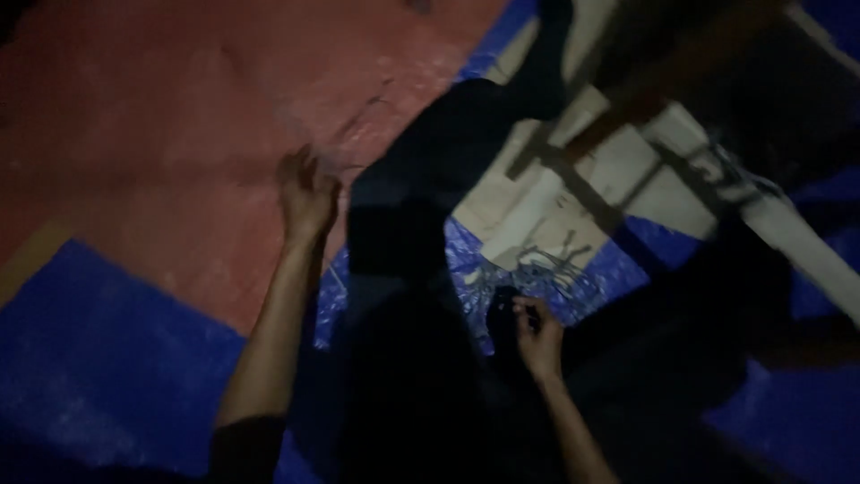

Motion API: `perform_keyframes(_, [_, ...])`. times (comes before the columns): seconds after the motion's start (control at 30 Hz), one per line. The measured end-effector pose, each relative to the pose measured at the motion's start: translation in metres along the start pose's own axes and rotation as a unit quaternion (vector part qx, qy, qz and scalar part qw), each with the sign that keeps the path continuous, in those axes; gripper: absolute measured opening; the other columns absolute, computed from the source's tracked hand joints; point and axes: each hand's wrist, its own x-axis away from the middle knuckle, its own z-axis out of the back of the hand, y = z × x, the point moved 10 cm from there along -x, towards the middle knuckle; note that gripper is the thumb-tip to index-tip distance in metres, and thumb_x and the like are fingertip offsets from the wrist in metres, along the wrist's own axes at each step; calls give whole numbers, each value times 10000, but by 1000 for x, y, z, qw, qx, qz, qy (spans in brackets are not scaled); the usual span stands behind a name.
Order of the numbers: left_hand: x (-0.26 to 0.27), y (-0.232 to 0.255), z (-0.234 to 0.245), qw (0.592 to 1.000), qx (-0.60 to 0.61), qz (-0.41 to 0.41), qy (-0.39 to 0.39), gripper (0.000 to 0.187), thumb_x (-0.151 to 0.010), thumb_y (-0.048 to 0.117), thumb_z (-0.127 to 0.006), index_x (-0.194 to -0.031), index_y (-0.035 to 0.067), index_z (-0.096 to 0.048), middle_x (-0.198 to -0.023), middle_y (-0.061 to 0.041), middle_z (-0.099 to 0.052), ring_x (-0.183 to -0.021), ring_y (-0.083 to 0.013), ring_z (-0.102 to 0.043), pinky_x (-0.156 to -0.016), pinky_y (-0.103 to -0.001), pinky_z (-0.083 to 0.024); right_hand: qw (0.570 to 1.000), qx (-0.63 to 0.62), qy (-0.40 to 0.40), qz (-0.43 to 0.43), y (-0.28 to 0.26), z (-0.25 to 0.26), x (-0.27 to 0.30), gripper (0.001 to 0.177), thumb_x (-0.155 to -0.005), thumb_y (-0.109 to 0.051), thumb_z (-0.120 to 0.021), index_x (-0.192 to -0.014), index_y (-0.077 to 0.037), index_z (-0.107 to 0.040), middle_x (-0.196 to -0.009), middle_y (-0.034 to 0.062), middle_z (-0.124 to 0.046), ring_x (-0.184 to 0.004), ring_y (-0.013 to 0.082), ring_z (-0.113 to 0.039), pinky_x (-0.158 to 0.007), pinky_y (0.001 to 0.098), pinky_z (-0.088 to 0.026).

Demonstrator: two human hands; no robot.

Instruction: Tying fabric strips onto a wooden stool frame.

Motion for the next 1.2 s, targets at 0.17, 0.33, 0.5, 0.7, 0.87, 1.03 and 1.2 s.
perform_keyframes(0.17, [13, 98, -2, 987, 156, 40, -7, 406, -1085, 163, -574, -1447, -19, -546, -1427, -193, -580, -1282, -312, -586, -1071, -424, -511, 998, 59, 27, -24, 49, 21, -13, 203, -938, -51, -641, -1137, -46, -679, -1147, 132, -750, -1120, 291, -711, -968, 396, -540])
perform_keyframes(0.33, [11, 223, -20, 993, 66, -80, -47, 341, -1074, 180, -624, -1380, 32, -609, -1374, -152, -624, -1271, -339, -597, -1070, -453, -508, 992, 65, 103, 30, 61, 51, -35, 239, -908, -30, -666, -1147, -27, -667, -1183, 179, -711, -1144, 366, -678, -998, 424, -517])
perform_keyframes(0.5, [41, 273, -105, 965, -47, -185, -181, 316, -956, 114, -725, -1263, 49, -691, -1277, -148, -684, -1152, -362, -638, -972, -471, -513, 981, 115, 154, 38, 53, 73, -56, 267, -906, -18, -652, -1173, -21, -656, -1193, 231, -654, -1136, 451, -614, -973, 491, -493])
perform_keyframes(0.7, [138, 208, -265, 888, -76, -279, -357, 204, -868, 115, -653, -1041, 62, -746, -1127, -146, -729, -1068, -373, -697, -900, -455, -571, 978, 151, 136, 48, 9, 90, -50, 245, -858, -29, -675, -1102, -17, -661, -1130, 237, -645, -1103, 452, -601, -953, 504, -485])
perform_keyframes(0.87, [182, 185, -299, 872, -87, -244, -416, 190, -933, 145, -663, -1093, 48, -697, -1098, -199, -708, -1069, -416, -657, -931, -484, -530, 967, 224, 101, 68, 65, 68, -63, 331, -773, -15, -698, -1100, 20, -668, -1122, 268, -640, -1080, 459, -588, -912, 514, -485])
perform_keyframes(1.03, [185, 177, -303, 908, -34, -180, -377, 415, -742, 67, -719, -1147, 19, -646, -1097, -252, -680, -1067, -477, -615, -898, -502, -498, 976, -29, 177, 126, 220, 36, -36, 619, -665, -42, -696, -1199, 134, -437, -1162, 284, -539, -1087, 419, -507, -929, 531, -432])
perform_keyframes(1.2, [208, 123, -342, 883, -152, -57, -440, 226, -900, -10, -594, -1109, -2, -681, -1110, -237, -719, -1103, -424, -671, -925, -453, -536, 976, -50, 164, 135, 211, 38, -30, 553, -698, -60, -678, -1186, 103, -473, -1154, 256, -564, -1082, 394, -531, -926, 512, -448])
